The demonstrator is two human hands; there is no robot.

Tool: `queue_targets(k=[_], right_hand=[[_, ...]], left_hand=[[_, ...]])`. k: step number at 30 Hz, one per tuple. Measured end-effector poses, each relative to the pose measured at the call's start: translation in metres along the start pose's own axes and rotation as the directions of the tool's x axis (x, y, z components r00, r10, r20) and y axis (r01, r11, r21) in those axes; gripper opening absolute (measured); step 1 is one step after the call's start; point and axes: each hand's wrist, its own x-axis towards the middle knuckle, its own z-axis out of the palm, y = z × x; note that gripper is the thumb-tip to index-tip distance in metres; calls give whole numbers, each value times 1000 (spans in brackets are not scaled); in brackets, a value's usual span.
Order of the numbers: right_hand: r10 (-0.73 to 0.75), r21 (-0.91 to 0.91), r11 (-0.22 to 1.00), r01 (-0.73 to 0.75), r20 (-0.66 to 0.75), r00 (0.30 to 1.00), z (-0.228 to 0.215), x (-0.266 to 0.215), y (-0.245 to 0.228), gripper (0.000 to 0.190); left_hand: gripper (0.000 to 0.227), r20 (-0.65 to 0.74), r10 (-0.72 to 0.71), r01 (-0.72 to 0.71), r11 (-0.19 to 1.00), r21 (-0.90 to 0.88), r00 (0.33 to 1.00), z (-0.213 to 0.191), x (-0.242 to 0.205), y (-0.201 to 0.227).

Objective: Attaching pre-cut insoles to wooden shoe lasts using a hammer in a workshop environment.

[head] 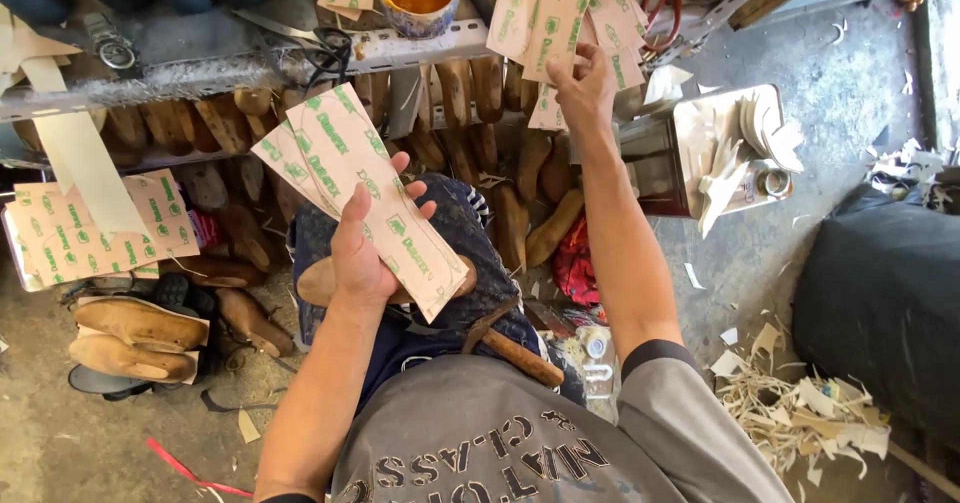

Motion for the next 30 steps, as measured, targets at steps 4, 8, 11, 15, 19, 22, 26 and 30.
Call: queue_targets(k=[4,8,11,15,19,22,26,30], right_hand=[[-34,56,998,32,26,999,-8,-8,-10,36],[-9,291,956,-24,113,994,-24,-11,2,42],[25,347,935,-70,134,991,-32,-9,9,41],[93,355,925,-133,127,988,-34,-5,15,40],[85,343,931,-123,124,989,-41,-8,7,39],[128,442,881,-170,122,984,-51,-18,-14,34],[116,644,743,-183,146,983,-59,-32,-29,41],[145,650,711,-270,239,960,-57,-57,-38,38]], left_hand=[[77,10,-13,14,999,-48,1000,-6,5,5],[74,104,-48,60,992,-109,993,-7,10,5],[74,110,-71,82,991,-106,991,0,15,2],[74,131,-101,115,988,-107,986,3,16,0],[74,143,-95,113,986,-119,985,-1,16,0],[74,117,-84,99,987,-127,989,-4,15,2],[79,118,-88,104,985,-135,989,0,18,0],[77,2,-183,177,953,244,983,44,41,-16]])
